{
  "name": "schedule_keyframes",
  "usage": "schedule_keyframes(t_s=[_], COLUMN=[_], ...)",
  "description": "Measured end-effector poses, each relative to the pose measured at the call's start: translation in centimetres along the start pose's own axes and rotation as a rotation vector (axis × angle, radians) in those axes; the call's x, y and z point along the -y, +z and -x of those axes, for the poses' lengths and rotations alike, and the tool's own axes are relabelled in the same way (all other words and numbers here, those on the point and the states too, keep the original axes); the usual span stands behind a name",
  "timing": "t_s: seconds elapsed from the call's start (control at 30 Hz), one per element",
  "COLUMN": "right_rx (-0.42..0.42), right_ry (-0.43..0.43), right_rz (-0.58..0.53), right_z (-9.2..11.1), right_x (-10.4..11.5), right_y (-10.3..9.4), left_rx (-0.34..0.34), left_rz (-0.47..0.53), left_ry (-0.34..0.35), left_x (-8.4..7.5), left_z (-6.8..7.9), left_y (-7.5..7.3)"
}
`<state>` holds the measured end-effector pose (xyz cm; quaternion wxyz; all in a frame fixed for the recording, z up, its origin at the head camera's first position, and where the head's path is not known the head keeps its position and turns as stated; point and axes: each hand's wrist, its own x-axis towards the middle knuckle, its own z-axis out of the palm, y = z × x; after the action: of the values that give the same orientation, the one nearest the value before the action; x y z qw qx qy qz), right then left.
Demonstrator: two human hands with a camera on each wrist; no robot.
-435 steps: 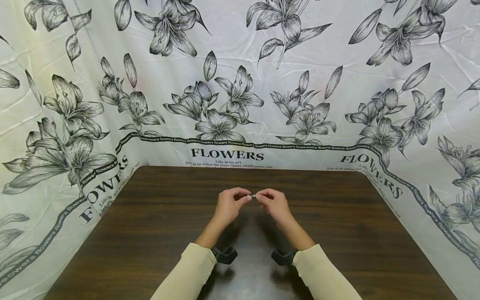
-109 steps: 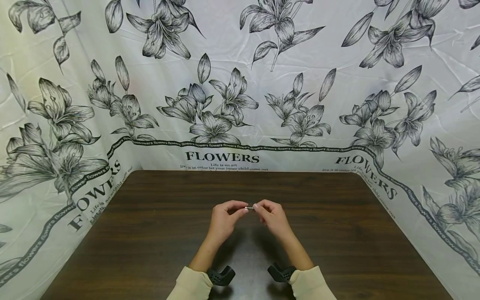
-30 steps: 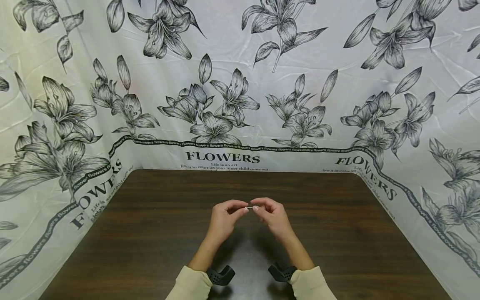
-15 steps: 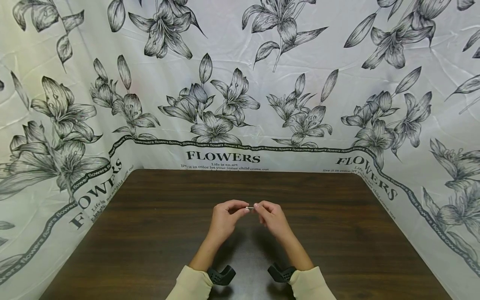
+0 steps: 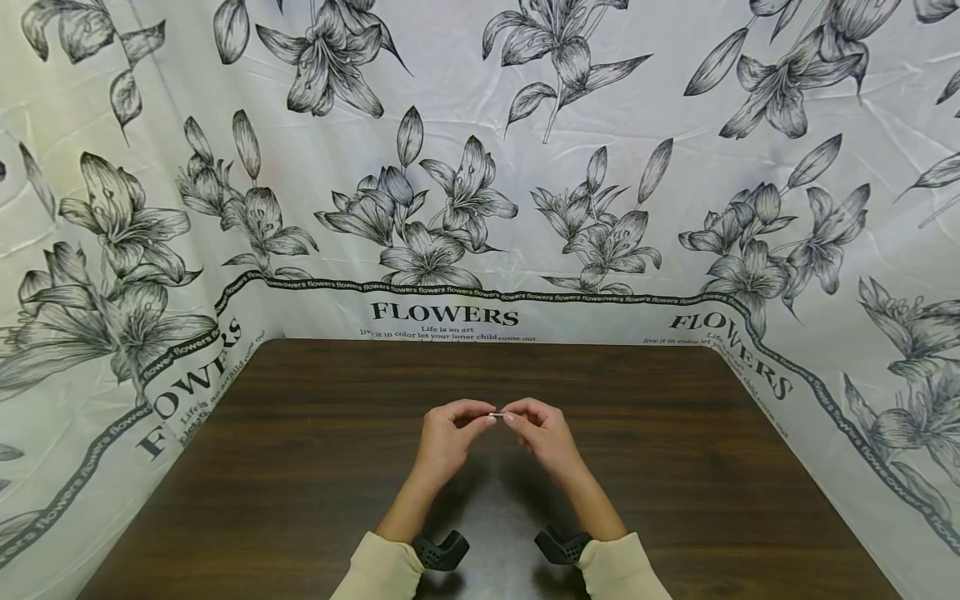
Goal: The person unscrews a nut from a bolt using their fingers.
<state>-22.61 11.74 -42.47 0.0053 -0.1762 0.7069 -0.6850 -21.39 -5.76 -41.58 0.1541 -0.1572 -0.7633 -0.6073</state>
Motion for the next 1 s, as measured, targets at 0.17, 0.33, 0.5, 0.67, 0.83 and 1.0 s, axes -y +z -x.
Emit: schedule_keyframes(t_s=[0.17, 0.33, 0.5, 0.67, 0.83, 1.0], right_rx=[0.010, 0.023, 0.035, 0.041, 0.033, 0.008], right_ry=[-0.031, -0.060, -0.091, -0.104, -0.102, -0.064], right_rz=[-0.047, -0.061, -0.065, -0.076, -0.084, -0.066], right_z=[0.01, 0.08, 0.08, 0.06, 0.08, 0.04], right_x=[-0.04, 0.01, -0.05, -0.34, -0.33, -0.13], right_y=[0.00, -0.07, -0.16, -0.17, -0.18, -0.07], left_rx=[0.007, 0.009, 0.010, 0.009, 0.011, 0.012], left_rz=[-0.002, 0.001, 0.006, 0.005, 0.002, 0.002], left_ry=[-0.010, -0.014, -0.019, -0.019, -0.011, -0.015], left_x=[-0.18, -0.25, -0.32, -0.29, -0.17, -0.17], left_z=[-0.01, 0.01, 0.02, 0.01, 0.00, 0.00], left_y=[-0.10, -0.13, -0.14, -0.14, -0.16, -0.18])
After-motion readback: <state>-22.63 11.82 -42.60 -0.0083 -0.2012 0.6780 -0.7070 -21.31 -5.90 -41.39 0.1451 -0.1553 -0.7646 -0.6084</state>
